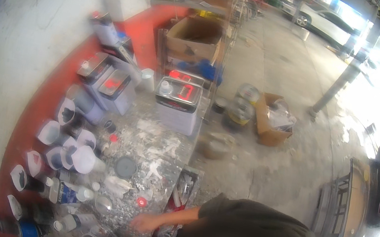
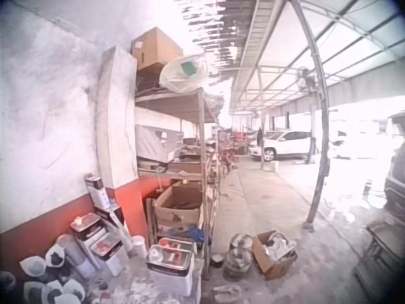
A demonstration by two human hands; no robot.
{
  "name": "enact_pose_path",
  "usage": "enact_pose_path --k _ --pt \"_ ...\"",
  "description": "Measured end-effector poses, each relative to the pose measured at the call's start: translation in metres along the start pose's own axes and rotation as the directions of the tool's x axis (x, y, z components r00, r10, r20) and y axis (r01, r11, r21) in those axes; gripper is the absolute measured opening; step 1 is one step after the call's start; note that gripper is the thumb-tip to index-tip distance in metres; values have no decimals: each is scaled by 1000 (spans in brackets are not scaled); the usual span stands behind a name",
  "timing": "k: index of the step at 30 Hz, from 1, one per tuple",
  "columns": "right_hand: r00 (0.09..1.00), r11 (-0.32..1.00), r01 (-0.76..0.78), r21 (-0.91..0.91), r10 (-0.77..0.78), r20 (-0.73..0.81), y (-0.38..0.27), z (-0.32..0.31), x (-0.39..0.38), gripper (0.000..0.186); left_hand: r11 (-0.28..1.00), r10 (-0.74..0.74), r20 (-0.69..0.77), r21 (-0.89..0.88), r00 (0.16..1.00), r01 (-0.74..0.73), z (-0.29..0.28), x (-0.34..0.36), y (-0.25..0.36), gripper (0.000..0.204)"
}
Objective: The person walks into a workshop and approaches a cluttered workbench. They pick up a small container and a spray can, then use a digital scale to measure and pour a white powder into the container. The person continues to add powder and mix the contents by hand.
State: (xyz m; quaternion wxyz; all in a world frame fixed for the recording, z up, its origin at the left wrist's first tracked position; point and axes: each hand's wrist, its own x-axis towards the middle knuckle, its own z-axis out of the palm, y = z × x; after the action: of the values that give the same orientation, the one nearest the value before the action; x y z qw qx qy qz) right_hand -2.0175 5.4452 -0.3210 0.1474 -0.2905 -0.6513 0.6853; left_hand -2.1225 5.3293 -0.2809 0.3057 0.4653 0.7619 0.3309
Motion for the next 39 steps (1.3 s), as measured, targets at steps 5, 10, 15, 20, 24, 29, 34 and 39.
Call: enact_pose_path --k 5,10,15,20,24,29,34,39 --pt "985 986 -41 163 68 -158 -18 -33 -48 38 1000 30 74 1 997 -30 -5 13 -1 52" --pt "955 992 -71 108 99 -280 -35 -61 -63 36 1000 28 134 -7 991 -27 1 23 3 52" --pt "960 977 -18 213 76 -269 -46 -82 -56 34 1000 -8 175 -2 985 8 15 29 15 52" --pt "997 963 -38 267 55 -57 -24 -109 -26 38 997 -78 191 23 979 75 41 33 37 53" --pt "995 960 -61 272 79 -54 -40 -147 -34 33 990 -139 212 56 967 130 73 36 60 53" --pt "998 973 59 223 -50 -46 -51 -198 -28 29 975 -219 232 94 948 203 101 36 84 53" --pt "989 971 115 208 -94 -111 -55 -211 -22 29 950 -311 234 71 921 303 96 16 76 53" --pt "991 929 -35 368 80 -107 -57 -249 -44 32 915 -396 229 12 889 404 89 -25 66 54"
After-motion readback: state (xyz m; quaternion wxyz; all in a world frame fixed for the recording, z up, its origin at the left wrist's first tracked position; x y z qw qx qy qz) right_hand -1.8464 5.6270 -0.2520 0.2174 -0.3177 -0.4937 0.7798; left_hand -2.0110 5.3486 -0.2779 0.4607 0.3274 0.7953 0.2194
